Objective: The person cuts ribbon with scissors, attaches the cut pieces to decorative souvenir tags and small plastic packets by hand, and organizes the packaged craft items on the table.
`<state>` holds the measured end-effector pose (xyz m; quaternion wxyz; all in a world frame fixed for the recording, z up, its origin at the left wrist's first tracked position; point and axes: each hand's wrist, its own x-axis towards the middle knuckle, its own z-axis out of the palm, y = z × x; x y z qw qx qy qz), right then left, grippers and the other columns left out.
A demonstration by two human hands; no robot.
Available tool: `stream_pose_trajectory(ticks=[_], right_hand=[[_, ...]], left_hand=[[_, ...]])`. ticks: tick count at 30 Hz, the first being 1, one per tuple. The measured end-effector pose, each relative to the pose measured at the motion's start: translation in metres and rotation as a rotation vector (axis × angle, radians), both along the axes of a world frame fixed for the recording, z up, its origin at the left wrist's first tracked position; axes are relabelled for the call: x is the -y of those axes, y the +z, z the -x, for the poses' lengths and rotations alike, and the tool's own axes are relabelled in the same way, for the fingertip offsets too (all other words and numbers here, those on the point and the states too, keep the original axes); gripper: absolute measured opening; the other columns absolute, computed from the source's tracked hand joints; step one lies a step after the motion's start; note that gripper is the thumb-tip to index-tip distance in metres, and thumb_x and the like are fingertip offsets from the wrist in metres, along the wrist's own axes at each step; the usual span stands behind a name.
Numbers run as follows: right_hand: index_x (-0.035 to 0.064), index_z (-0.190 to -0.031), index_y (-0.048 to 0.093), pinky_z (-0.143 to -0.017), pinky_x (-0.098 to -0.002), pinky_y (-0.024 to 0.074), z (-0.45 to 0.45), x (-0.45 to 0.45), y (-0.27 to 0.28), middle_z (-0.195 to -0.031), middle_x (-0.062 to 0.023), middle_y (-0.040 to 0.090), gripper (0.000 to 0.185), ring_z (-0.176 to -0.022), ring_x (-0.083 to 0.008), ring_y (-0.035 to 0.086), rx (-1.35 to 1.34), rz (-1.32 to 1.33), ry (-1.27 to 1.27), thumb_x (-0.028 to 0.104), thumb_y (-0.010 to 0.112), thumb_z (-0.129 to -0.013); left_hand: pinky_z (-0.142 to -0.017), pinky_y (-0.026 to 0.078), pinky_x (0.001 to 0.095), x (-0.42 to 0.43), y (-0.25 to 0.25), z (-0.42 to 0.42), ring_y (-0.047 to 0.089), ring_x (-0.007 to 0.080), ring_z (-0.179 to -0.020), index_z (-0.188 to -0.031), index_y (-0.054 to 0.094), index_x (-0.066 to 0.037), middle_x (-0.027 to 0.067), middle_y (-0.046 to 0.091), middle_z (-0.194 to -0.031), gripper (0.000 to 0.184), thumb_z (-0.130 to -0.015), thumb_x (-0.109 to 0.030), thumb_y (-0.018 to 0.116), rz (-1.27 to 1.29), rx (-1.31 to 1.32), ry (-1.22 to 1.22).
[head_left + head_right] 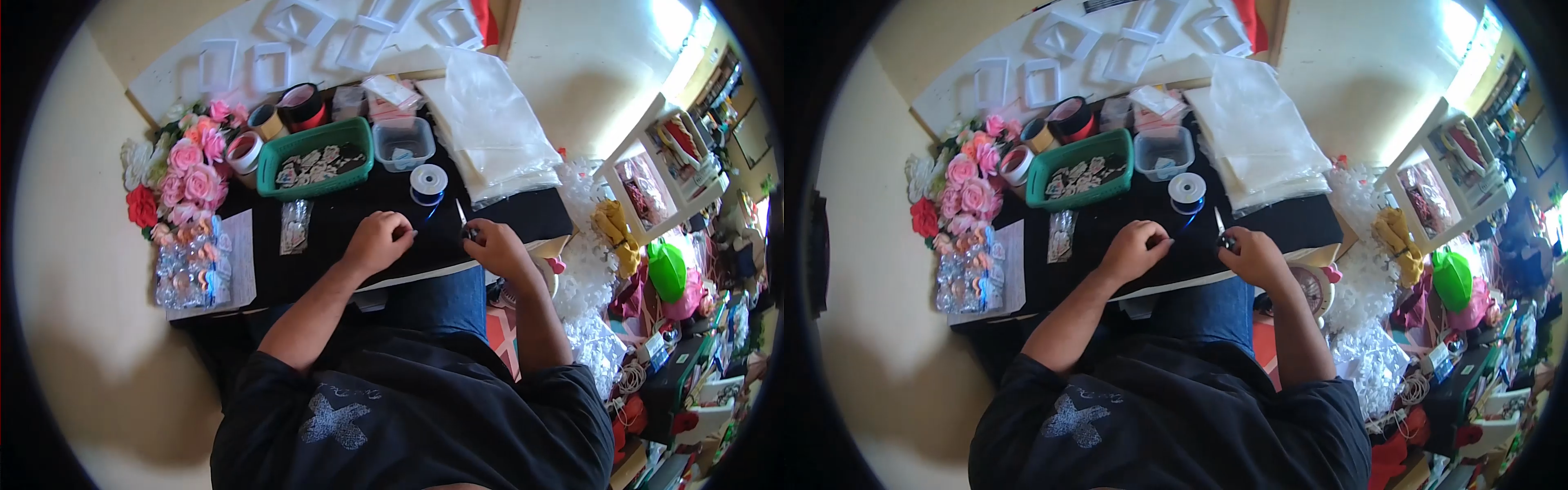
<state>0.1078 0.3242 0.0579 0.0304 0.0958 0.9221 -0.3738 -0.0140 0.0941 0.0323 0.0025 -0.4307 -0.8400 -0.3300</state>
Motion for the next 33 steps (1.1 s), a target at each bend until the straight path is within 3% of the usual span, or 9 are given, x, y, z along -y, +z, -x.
stream_pose_trajectory(ticks=[1, 2, 5, 8, 9, 15, 19, 33], right_hand=[[0.0007, -0.121, 0.058, -0.050, -0.0287, 0.0484, -0.004, 0.013, 0.003, -0.084, -0.0143, 0.070, 0.039, -0.054, -0.0179, 0.062, 0.065, 0.251, -0.025, 0.016, 0.060, -0.085], [0.0007, -0.121, 0.058, -0.050, -0.0287, 0.0484, -0.004, 0.024, 0.002, -0.084, -0.0143, 0.070, 0.039, -0.054, -0.0179, 0.062, 0.072, 0.254, -0.010, 0.016, 0.060, -0.085], [0.0022, -0.133, 0.047, -0.041, -0.0192, 0.0336, -0.002, 0.053, -0.013, -0.081, -0.0045, 0.066, 0.047, -0.045, -0.0070, 0.050, 0.218, 0.811, 0.158, 0.018, 0.059, -0.090], [0.0034, -0.131, 0.049, -0.038, -0.0189, 0.0295, 0.006, 0.083, -0.024, -0.077, -0.0035, 0.063, 0.044, -0.043, -0.0063, 0.046, 0.273, 0.851, 0.127, 0.024, 0.059, -0.093], [0.0019, -0.125, 0.049, -0.039, -0.0184, 0.0301, 0.008, 0.088, -0.027, -0.073, -0.0026, 0.060, 0.049, -0.045, -0.0057, 0.046, 0.251, 0.897, 0.144, 0.036, 0.063, -0.092], [0.0038, -0.117, 0.050, -0.037, -0.0199, 0.0302, 0.025, 0.111, -0.026, -0.074, -0.0037, 0.060, 0.047, -0.045, -0.0063, 0.046, 0.309, 1.007, 0.093, 0.044, 0.060, -0.093], [0.0037, -0.118, 0.049, -0.037, -0.0205, 0.0308, 0.030, 0.119, -0.036, -0.075, -0.0045, 0.060, 0.050, -0.045, -0.0064, 0.046, 0.231, 0.990, 0.089, 0.045, 0.059, -0.093], [0.0046, -0.118, 0.052, -0.039, -0.0191, 0.0318, 0.044, 0.126, -0.023, -0.076, -0.0041, 0.060, 0.042, -0.045, -0.0047, 0.046, 0.209, 0.759, 0.133, 0.041, 0.056, -0.096]], left_hand=[[-0.068, 0.048, 0.0366, 0.013, 0.000, 0.002, 0.061, 0.0247, -0.076, -0.079, 0.064, -0.005, 0.0075, 0.064, -0.078, 0.012, -0.081, -0.015, 0.070, -0.084, 0.063, 0.035], [-0.067, 0.048, 0.0363, 0.025, 0.001, 0.001, 0.061, 0.0244, -0.075, -0.079, 0.064, -0.005, 0.0069, 0.065, -0.079, 0.011, -0.080, -0.015, 0.070, -0.171, 0.128, 0.071], [-0.067, 0.047, 0.0349, 0.051, 0.008, 0.002, 0.059, 0.0239, -0.075, -0.081, 0.064, -0.005, 0.0065, 0.064, -0.078, 0.010, -0.083, -0.013, 0.069, -0.214, 0.030, 0.176], [-0.068, 0.048, 0.0353, 0.068, 0.007, 0.004, 0.059, 0.0242, -0.077, -0.084, 0.065, -0.005, 0.0063, 0.065, -0.079, 0.008, -0.083, -0.012, 0.069, -0.213, -0.098, 0.208], [-0.069, 0.048, 0.0357, 0.072, 0.006, 0.004, 0.059, 0.0244, -0.078, -0.085, 0.066, -0.005, 0.0063, 0.065, -0.080, 0.008, -0.083, -0.012, 0.069, -0.203, -0.168, 0.214], [-0.071, 0.048, 0.0374, 0.087, -0.009, 0.001, 0.060, 0.0251, -0.080, -0.086, 0.066, -0.005, 0.0065, 0.066, -0.081, 0.010, -0.083, -0.014, 0.070, -0.224, -0.325, 0.255], [-0.074, 0.048, 0.0383, 0.096, -0.016, -0.002, 0.061, 0.0286, -0.082, -0.088, 0.066, -0.004, 0.0095, 0.066, -0.086, 0.010, -0.084, -0.013, 0.069, -0.256, -0.277, 0.256], [-0.076, 0.047, 0.0372, 0.102, -0.022, -0.002, 0.060, 0.0282, -0.085, -0.093, 0.065, -0.005, 0.0092, 0.064, -0.087, 0.012, -0.086, -0.014, 0.067, -0.287, -0.185, 0.255]])
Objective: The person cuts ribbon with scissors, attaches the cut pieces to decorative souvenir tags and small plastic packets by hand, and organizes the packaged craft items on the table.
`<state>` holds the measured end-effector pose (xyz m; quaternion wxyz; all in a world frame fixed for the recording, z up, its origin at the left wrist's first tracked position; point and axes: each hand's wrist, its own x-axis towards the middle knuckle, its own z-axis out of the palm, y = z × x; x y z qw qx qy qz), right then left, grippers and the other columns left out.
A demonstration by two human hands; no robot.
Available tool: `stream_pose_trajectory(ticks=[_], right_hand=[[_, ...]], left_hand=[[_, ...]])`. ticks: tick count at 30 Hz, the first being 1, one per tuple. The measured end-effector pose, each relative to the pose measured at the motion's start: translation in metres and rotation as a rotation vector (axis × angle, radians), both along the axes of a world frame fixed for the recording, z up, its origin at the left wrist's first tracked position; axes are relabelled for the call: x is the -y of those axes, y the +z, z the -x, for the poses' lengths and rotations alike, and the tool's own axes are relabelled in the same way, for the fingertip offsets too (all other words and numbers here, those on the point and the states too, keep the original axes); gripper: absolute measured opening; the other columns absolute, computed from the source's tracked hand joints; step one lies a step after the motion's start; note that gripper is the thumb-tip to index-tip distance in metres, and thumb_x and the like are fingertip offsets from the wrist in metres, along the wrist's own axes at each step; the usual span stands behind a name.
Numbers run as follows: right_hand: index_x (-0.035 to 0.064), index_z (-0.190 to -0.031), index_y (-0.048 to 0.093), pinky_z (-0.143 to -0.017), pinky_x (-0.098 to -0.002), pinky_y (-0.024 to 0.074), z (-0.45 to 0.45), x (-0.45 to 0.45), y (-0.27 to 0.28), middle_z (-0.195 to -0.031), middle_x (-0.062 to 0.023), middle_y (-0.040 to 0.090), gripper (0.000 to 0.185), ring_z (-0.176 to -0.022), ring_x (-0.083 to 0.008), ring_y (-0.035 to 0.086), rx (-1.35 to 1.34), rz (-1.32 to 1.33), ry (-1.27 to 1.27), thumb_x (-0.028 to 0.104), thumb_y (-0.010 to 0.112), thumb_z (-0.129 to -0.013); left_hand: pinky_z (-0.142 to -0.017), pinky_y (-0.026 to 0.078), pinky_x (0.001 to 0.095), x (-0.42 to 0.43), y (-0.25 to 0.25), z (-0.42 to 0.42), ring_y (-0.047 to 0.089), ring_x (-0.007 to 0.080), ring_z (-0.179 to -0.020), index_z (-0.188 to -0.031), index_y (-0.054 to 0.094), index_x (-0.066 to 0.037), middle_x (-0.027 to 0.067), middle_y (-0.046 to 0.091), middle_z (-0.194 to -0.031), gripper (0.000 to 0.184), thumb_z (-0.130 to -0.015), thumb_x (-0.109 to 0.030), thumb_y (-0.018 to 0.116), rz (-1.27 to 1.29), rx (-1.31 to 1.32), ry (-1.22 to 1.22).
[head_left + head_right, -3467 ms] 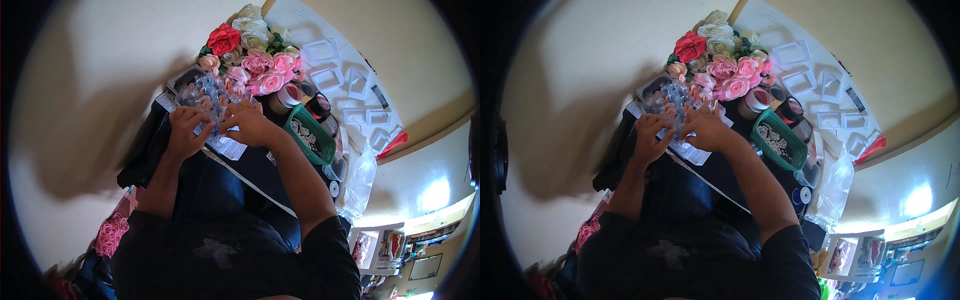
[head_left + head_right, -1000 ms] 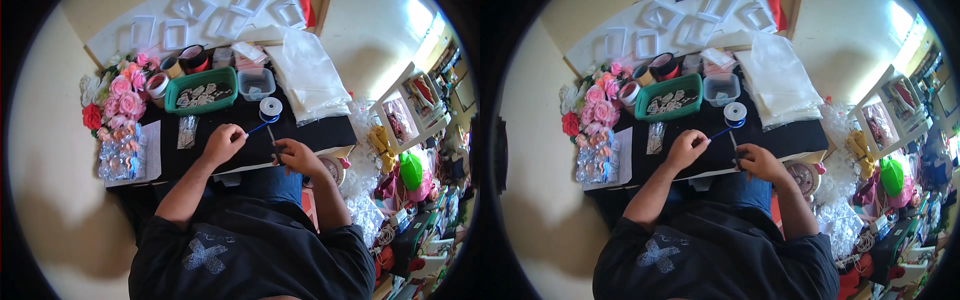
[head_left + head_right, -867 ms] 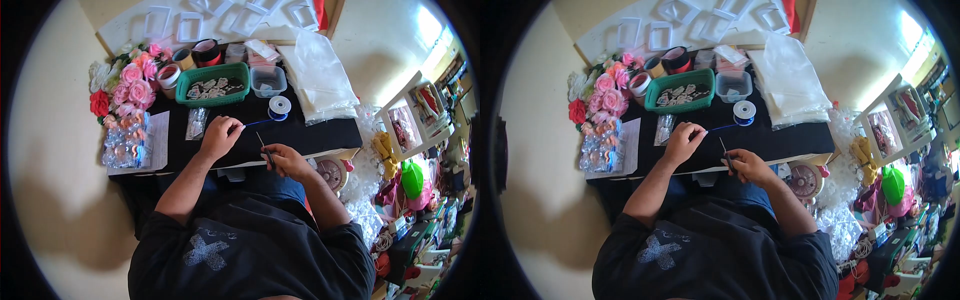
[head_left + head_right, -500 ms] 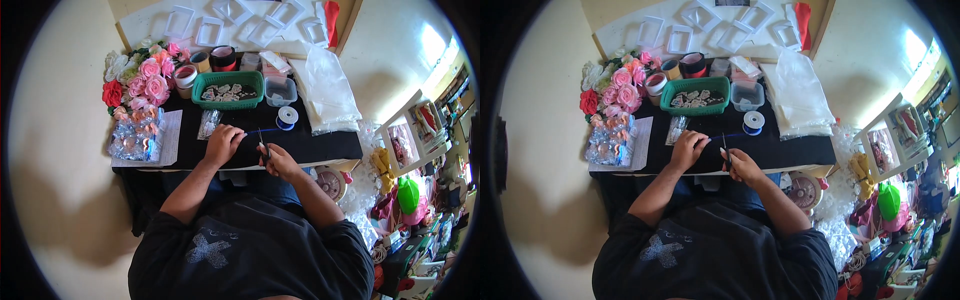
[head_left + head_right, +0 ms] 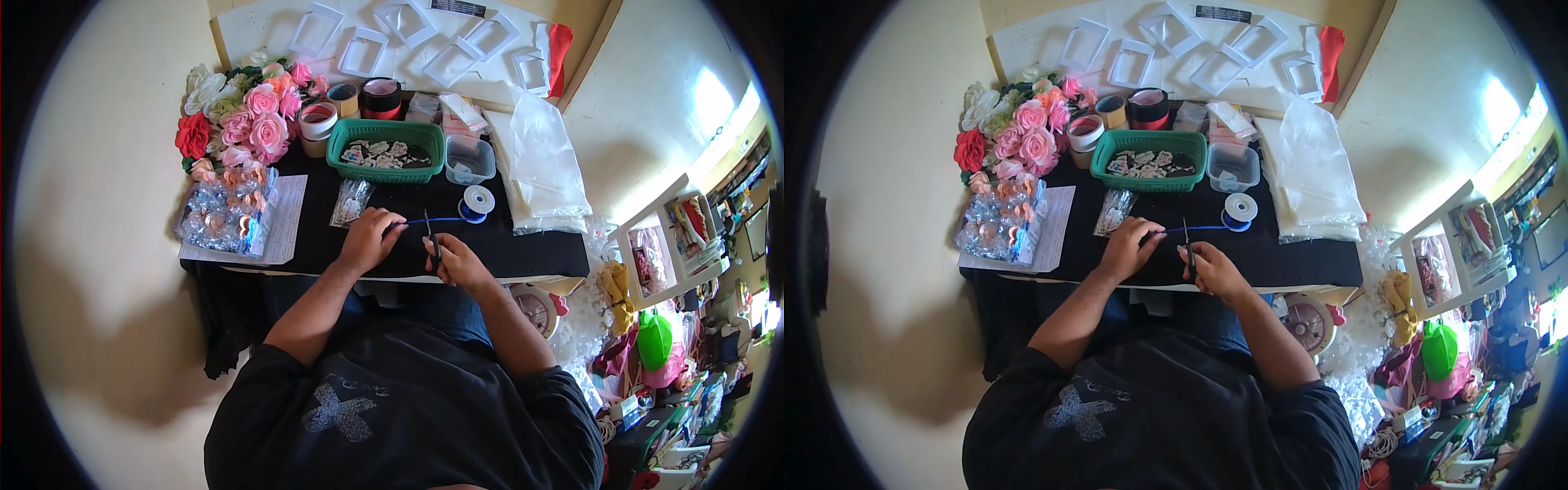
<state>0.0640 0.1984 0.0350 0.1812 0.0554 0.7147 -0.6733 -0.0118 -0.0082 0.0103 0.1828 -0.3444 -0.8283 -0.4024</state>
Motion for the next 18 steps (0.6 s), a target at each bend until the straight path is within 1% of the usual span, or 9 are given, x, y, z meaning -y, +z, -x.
stream_pose_trajectory(ticks=[7, 9, 13, 16, 18], right_hand=[[0.0045, -0.118, 0.052, -0.041, -0.0191, 0.0308, -0.0011, 0.0035, 0.0018, -0.075, -0.0037, 0.059, 0.043, -0.045, -0.0049, 0.044, 0.023, -0.018, -0.022, 0.041, 0.057, -0.096], [0.0024, -0.119, 0.052, -0.042, -0.0215, 0.0313, -0.0013, 0.0041, 0.0048, -0.073, -0.0032, 0.058, 0.047, -0.046, -0.0065, 0.044, 0.035, -0.031, -0.029, 0.040, 0.061, -0.093], [0.0025, -0.119, 0.052, -0.041, -0.0215, 0.0311, 0.0011, 0.0024, -0.0015, -0.073, -0.0027, 0.058, 0.046, -0.046, -0.0064, 0.044, 0.029, -0.012, -0.022, 0.038, 0.063, -0.093], [0.0024, -0.119, 0.052, -0.041, -0.0210, 0.0317, 0.0042, 0.0018, -0.0029, -0.073, -0.0026, 0.059, 0.043, -0.046, -0.0063, 0.045, 0.036, -0.050, -0.030, 0.035, 0.063, -0.093], [0.0020, -0.120, 0.051, -0.041, -0.0219, 0.0356, 0.0034, 0.0019, -0.0031, -0.074, -0.0033, 0.059, 0.043, -0.047, -0.0070, 0.047, 0.036, -0.051, -0.008, 0.033, 0.064, -0.093]], left_hand=[[-0.075, 0.047, 0.0375, 0.0014, -0.0018, 0.0008, 0.060, 0.0279, -0.085, -0.093, 0.066, -0.005, 0.0090, 0.065, -0.087, 0.012, -0.086, -0.014, 0.067, -0.015, 0.018, -0.022], [-0.075, 0.047, 0.0376, 0.0011, -0.0028, 0.0015, 0.060, 0.0279, -0.084, -0.092, 0.066, -0.005, 0.0091, 0.065, -0.086, 0.012, -0.086, -0.014, 0.067, -0.024, 0.012, -0.023], [-0.072, 0.047, 0.0366, 0.0022, -0.0057, 0.0050, 0.061, 0.0270, -0.082, -0.092, 0.067, -0.004, 0.0090, 0.064, -0.084, 0.012, -0.086, -0.015, 0.068, -0.041, 0.052, -0.032], [-0.070, 0.047, 0.0354, 0.0025, -0.0065, 0.0059, 0.061, 0.0257, -0.080, -0.093, 0.067, -0.004, 0.0087, 0.064, -0.083, 0.013, -0.086, -0.015, 0.068, -0.049, 0.081, -0.026], [-0.069, 0.047, 0.0348, 0.0025, -0.0064, 0.0043, 0.061, 0.0249, -0.079, -0.093, 0.067, -0.004, 0.0085, 0.064, -0.082, 0.014, -0.086, -0.015, 0.068, -0.049, 0.096, -0.031]])
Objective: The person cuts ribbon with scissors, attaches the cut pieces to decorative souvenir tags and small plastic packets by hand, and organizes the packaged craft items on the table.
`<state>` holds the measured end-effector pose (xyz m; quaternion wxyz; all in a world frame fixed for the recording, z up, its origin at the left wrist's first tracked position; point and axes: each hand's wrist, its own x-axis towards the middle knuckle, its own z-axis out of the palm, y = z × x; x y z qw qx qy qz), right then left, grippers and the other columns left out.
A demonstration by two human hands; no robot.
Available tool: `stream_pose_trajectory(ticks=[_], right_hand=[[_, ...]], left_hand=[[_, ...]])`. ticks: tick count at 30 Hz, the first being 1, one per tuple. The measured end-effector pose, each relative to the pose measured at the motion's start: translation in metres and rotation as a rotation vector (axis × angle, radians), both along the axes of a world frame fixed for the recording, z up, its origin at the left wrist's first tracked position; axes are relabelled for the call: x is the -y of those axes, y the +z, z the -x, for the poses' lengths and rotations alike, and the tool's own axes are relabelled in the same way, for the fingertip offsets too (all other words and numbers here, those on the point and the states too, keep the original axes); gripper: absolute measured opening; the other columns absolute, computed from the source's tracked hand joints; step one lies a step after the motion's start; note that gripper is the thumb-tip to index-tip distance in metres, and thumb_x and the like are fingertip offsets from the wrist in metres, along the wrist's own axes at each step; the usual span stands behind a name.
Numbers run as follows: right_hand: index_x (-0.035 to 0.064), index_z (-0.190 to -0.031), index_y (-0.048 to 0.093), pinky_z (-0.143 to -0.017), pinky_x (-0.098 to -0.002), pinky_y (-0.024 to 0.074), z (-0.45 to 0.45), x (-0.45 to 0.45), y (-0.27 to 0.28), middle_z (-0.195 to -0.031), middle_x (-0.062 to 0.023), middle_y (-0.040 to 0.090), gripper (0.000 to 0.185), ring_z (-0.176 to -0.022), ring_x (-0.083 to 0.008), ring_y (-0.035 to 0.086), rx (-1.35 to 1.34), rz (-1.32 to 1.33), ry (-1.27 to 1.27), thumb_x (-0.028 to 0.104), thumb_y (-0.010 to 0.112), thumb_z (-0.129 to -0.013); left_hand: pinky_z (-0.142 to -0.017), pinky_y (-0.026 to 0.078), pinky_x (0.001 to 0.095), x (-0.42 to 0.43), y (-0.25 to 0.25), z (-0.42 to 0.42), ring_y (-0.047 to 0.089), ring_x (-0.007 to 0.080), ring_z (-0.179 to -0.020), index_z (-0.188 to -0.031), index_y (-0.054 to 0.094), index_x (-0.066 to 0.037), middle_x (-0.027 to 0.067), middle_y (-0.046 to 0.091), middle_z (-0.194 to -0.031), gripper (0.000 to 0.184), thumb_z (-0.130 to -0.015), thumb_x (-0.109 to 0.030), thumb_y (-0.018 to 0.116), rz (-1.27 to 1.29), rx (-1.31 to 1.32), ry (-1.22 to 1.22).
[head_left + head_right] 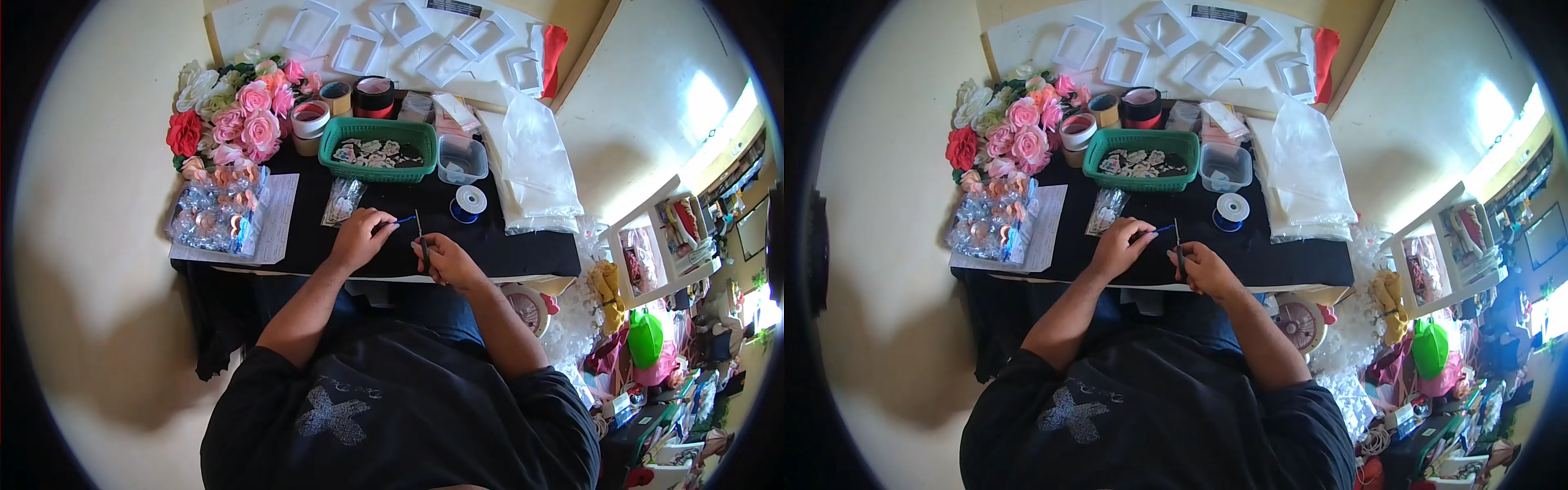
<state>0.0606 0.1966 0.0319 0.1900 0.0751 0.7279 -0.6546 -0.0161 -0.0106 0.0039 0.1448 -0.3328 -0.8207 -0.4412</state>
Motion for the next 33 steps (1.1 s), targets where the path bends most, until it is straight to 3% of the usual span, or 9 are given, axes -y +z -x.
stream_pose_trajectory(ticks=[10, 13, 15, 16, 20, 24, 26, 30, 33], right_hand=[[0.0041, -0.123, 0.050, -0.051, -0.0223, 0.0474, -0.008, -0.069, 0.025, -0.082, -0.0045, 0.066, 0.036, -0.059, -0.0101, 0.060, -0.185, 0.095, -0.342, 0.026, 0.059, -0.096], [0.0040, -0.123, 0.050, -0.053, -0.0294, 0.0490, -0.004, -0.119, 0.014, -0.077, -0.0067, 0.066, 0.039, -0.059, -0.0166, 0.062, -0.237, -0.248, -0.351, 0.025, 0.062, -0.093], [0.0066, -0.121, 0.053, -0.057, -0.0367, 0.0491, -0.011, -0.126, 0.018, -0.072, -0.0119, 0.065, 0.041, -0.061, -0.0251, 0.063, -0.359, -0.892, -0.387, 0.025, 0.066, -0.087], [0.0099, -0.113, 0.059, -0.063, -0.0429, 0.0494, -0.014, -0.125, 0.021, -0.071, -0.0157, 0.064, 0.036, -0.066, -0.0337, 0.063, -0.342, -0.974, -0.356, 0.026, 0.068, -0.082], [0.0111, -0.099, 0.067, -0.076, -0.0465, 0.0508, -0.016, -0.123, 0.011, -0.080, -0.0157, 0.066, 0.025, -0.084, -0.0356, 0.065, -0.349, -1.064, -0.220, 0.027, 0.067, -0.080], [0.0111, -0.101, 0.068, -0.081, -0.0446, 0.0507, -0.022, -0.106, 0.028, -0.093, -0.0156, 0.066, 0.025, -0.094, -0.0337, 0.063, -0.367, -1.204, -0.199, 0.025, 0.065, -0.080], [0.0097, -0.100, 0.070, -0.085, -0.0427, 0.0498, -0.021, -0.082, 0.035, -0.100, -0.0140, 0.064, 0.024, -0.100, -0.0326, 0.060, -0.598, -1.258, -0.313, 0.024, 0.065, -0.080], [0.0036, -0.101, 0.068, -0.085, -0.0383, 0.0477, -0.005, -0.029, 0.029, -0.096, -0.0146, 0.063, 0.030, -0.096, -0.0303, 0.060, -0.687, -0.630, -0.030, 0.029, 0.069, -0.086], [0.0036, -0.104, 0.068, -0.086, -0.0390, 0.0475, 0.021, -0.006, -0.003, -0.101, -0.0161, 0.063, 0.031, -0.098, -0.0318, 0.060, -0.764, -0.543, 0.070, 0.031, 0.065, -0.089]], left_hand=[[-0.070, 0.049, 0.0358, 0.000, 0.005, -0.002, 0.061, 0.0245, -0.081, -0.093, 0.068, -0.006, 0.0069, 0.065, -0.082, 0.014, -0.086, -0.018, 0.069, 0.042, 0.103, 0.034], [-0.070, 0.049, 0.0358, -0.001, 0.004, 0.000, 0.061, 0.0246, -0.080, -0.091, 0.069, -0.006, 0.0066, 0.065, -0.082, 0.014, -0.085, -0.019, 0.069, 0.047, 0.045, 0.021], [-0.070, 0.049, 0.0358, -0.002, 0.004, -0.001, 0.061, 0.0247, -0.080, -0.089, 0.069, -0.006, 0.0064, 0.065, -0.081, 0.013, -0.085, -0.019, 0.069, 0.055, -0.001, 0.013], [-0.070, 0.049, 0.0361, -0.002, 0.005, -0.001, 0.061, 0.0246, -0.080, -0.088, 0.070, -0.006, 0.0063, 0.065, -0.081, 0.012, -0.085, -0.018, 0.069, 0.076, 0.000, 0.013], [-0.070, 0.049, 0.0366, -0.002, 0.004, -0.002, 0.062, 0.0243, -0.079, -0.087, 0.070, -0.007, 0.0061, 0.065, -0.080, 0.011, -0.084, -0.018, 0.070, 0.091, -0.018, 0.000], [-0.069, 0.049, 0.0372, -0.001, 0.007, -0.003, 0.061, 0.0242, -0.079, -0.087, 0.070, -0.008, 0.0064, 0.065, -0.080, 0.010, -0.084, -0.018, 0.070, 0.112, -0.002, 0.016], [-0.067, 0.048, 0.0367, -0.002, 0.006, -0.003, 0.060, 0.0240, -0.077, -0.088, 0.070, -0.008, 0.0061, 0.063, -0.080, 0.010, -0.083, -0.018, 0.070, 0.094, -0.018, 0.000], [-0.064, 0.048, 0.0345, -0.006, 0.016, -0.016, 0.059, 0.0237, -0.076, -0.093, 0.070, -0.009, 0.0048, 0.058, -0.079, 0.010, -0.084, -0.014, 0.069, 0.153, -0.225, -0.037], [-0.062, 0.048, 0.0347, -0.005, 0.014, -0.016, 0.059, 0.0236, -0.075, -0.094, 0.068, -0.009, 0.0047, 0.058, -0.080, 0.011, -0.083, -0.011, 0.069, 0.131, -0.264, -0.019]])
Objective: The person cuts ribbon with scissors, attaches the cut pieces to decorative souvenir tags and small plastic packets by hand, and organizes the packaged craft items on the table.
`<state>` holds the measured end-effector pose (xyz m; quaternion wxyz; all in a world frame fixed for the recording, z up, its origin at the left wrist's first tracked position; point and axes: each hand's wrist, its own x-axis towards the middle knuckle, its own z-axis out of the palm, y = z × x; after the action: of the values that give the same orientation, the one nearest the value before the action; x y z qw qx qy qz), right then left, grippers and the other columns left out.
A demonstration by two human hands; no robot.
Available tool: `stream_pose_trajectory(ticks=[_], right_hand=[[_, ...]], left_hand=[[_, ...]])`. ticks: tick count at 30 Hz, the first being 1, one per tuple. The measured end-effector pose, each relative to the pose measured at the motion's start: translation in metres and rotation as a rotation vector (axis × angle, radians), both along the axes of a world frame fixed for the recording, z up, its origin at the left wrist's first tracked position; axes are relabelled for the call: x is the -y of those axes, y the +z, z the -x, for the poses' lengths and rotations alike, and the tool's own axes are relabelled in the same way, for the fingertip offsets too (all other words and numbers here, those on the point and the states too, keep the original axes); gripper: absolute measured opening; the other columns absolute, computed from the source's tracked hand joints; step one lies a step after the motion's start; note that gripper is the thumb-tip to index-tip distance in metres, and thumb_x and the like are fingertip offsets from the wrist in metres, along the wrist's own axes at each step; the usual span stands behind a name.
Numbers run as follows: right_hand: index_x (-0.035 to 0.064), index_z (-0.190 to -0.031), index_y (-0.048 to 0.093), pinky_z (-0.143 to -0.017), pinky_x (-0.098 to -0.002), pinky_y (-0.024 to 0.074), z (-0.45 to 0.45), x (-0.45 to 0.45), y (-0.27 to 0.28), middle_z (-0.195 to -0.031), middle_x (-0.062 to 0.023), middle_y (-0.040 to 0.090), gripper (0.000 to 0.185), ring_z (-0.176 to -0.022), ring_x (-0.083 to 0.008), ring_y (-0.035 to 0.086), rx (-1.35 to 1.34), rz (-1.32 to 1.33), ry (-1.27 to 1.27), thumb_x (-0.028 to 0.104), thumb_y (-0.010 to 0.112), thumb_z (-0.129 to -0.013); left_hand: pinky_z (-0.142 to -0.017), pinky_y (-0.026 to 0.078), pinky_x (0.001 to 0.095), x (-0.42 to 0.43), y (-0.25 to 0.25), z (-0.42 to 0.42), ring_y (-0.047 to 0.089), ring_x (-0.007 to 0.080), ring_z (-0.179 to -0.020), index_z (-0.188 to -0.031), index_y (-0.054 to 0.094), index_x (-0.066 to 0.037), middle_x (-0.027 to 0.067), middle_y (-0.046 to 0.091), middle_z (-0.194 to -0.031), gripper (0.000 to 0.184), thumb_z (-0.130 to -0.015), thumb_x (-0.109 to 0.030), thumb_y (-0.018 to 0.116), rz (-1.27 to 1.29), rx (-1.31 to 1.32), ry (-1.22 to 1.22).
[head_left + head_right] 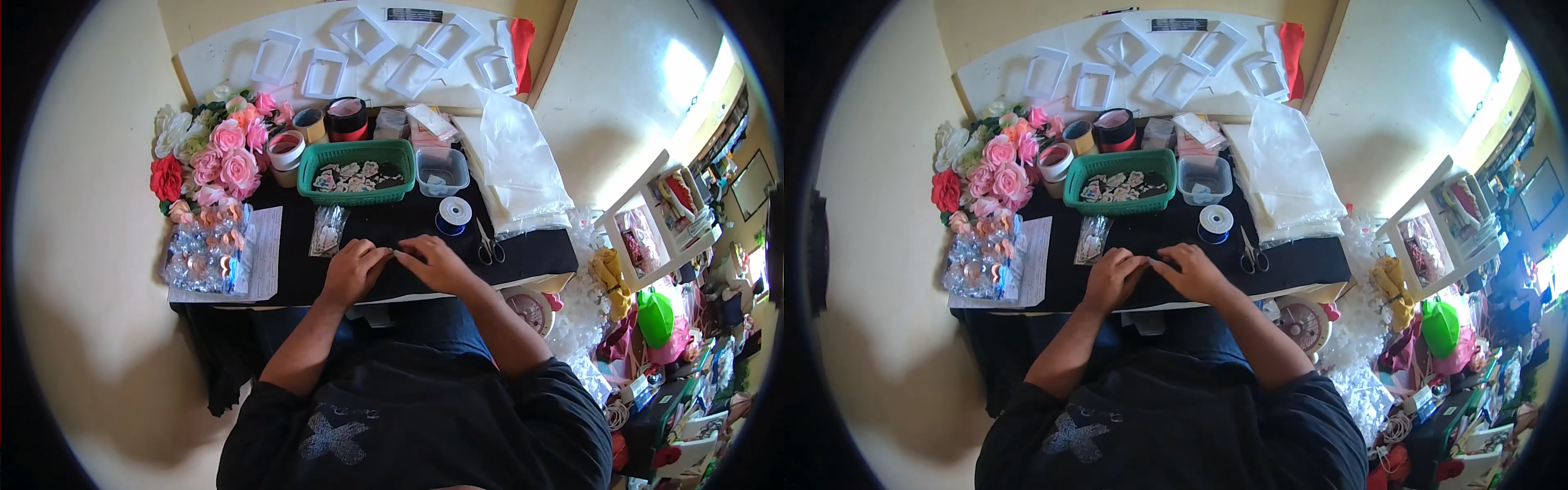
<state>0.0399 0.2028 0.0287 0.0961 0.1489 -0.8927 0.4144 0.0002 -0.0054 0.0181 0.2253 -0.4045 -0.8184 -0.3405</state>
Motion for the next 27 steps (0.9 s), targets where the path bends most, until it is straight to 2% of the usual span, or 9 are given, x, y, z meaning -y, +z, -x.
stream_pose_trajectory(ticks=[8, 14, 16, 18, 19, 20, 23, 25, 27], right_hand=[[0.0026, -0.098, 0.067, -0.080, -0.0367, 0.0480, 0.013, 0.001, -0.001, -0.099, -0.0155, 0.063, 0.027, -0.091, -0.0309, 0.061, 0.235, 0.093, 0.071, 0.028, 0.064, -0.090], [0.0022, -0.096, 0.065, -0.075, -0.0269, 0.0451, 0.003, -0.011, -0.026, -0.085, -0.0047, 0.060, 0.017, -0.082, -0.0137, 0.056, 0.247, 0.458, 0.017, 0.019, 0.065, -0.092], [0.0036, -0.095, 0.065, -0.072, -0.0229, 0.0418, 0.002, -0.013, -0.031, -0.082, 0.0018, 0.056, 0.013, -0.080, -0.0081, 0.052, 0.307, 0.891, -0.045, 0.017, 0.064, -0.093], [0.0055, -0.094, 0.065, -0.069, -0.0213, 0.0379, 0.003, -0.021, -0.035, -0.083, 0.0043, 0.056, 0.010, -0.076, -0.0064, 0.049, 0.326, 0.979, -0.077, 0.016, 0.064, -0.093], [0.0064, -0.093, 0.065, -0.068, -0.0213, 0.0363, 0.004, -0.024, -0.035, -0.083, 0.0041, 0.056, 0.009, -0.074, -0.0061, 0.047, 0.330, 1.083, -0.049, 0.015, 0.064, -0.093], [0.0072, -0.092, 0.065, -0.067, -0.0213, 0.0347, 0.005, -0.025, -0.035, -0.083, 0.0040, 0.056, 0.008, -0.073, -0.0057, 0.045, 0.333, 1.189, -0.021, 0.015, 0.064, -0.093], [0.0065, -0.089, 0.066, -0.069, -0.0229, 0.0380, 0.003, -0.028, -0.031, -0.090, 0.0002, 0.063, 0.006, -0.075, -0.0076, 0.048, 0.369, 1.246, 0.010, 0.010, 0.063, -0.093], [0.0073, -0.089, 0.065, -0.069, -0.0231, 0.0382, 0.004, -0.028, -0.031, -0.090, 0.0005, 0.061, 0.005, -0.075, -0.0074, 0.048, 0.389, 1.228, 0.024, 0.010, 0.063, -0.093], [0.0075, -0.092, 0.063, -0.068, -0.0226, 0.0372, 0.007, -0.027, -0.030, -0.087, 0.0022, 0.057, 0.006, -0.074, -0.0070, 0.046, 0.384, 1.192, 0.015, 0.013, 0.063, -0.093]], left_hand=[[-0.063, 0.049, 0.0350, -0.003, 0.003, 0.002, 0.060, 0.0236, -0.077, -0.100, 0.065, -0.007, 0.0055, 0.060, -0.084, 0.018, -0.082, -0.007, 0.069, 0.012, 0.007, 0.000], [-0.074, 0.050, 0.0313, -0.011, 0.033, -0.009, 0.061, 0.0235, -0.085, -0.112, 0.061, -0.003, 0.0095, 0.063, -0.096, 0.031, -0.082, -0.007, 0.070, -0.104, 0.006, 0.001], [-0.079, 0.048, 0.0317, -0.010, 0.080, -0.028, 0.061, 0.0226, -0.093, -0.112, 0.060, 0.000, 0.0119, 0.063, -0.102, 0.036, -0.083, -0.018, 0.072, -0.283, 0.514, -0.407], [-0.078, 0.047, 0.0336, -0.009, 0.144, -0.059, 0.059, 0.0230, -0.091, -0.115, 0.056, 0.003, 0.0130, 0.060, -0.099, 0.063, -0.085, -0.052, 0.064, -0.381, 0.582, -0.699], [-0.084, 0.048, 0.0367, -0.005, 0.170, -0.073, 0.060, 0.0264, -0.096, -0.117, 0.056, 0.006, 0.0174, 0.060, -0.104, 0.091, -0.080, -0.077, 0.050, -0.376, 0.683, -0.855], [-0.099, 0.039, 0.0388, -0.011, 0.188, -0.081, 0.055, 0.0272, -0.110, -0.119, 0.057, 0.006, 0.0161, 0.061, -0.117, 0.091, -0.085, -0.077, 0.041, -0.454, 0.563, -1.074], [-0.096, 0.043, 0.0386, -0.033, 0.248, -0.095, 0.058, 0.0309, -0.106, -0.114, 0.059, 0.008, 0.0190, 0.062, -0.113, 0.092, -0.084, -0.077, 0.042, -0.415, 0.622, -1.308], [-0.091, 0.049, 0.0524, -0.051, 0.276, -0.088, 0.060, 0.0491, -0.106, -0.107, 0.058, 0.021, 0.0381, 0.059, -0.109, 0.112, -0.081, -0.084, 0.030, -0.216, 0.437, -1.561], [-0.095, 0.046, 0.0521, -0.037, 0.272, -0.091, 0.058, 0.0479, -0.110, -0.109, 0.057, 0.021, 0.0372, 0.059, -0.112, 0.113, -0.080, -0.085, 0.029, -0.217, 0.464, -1.550]])
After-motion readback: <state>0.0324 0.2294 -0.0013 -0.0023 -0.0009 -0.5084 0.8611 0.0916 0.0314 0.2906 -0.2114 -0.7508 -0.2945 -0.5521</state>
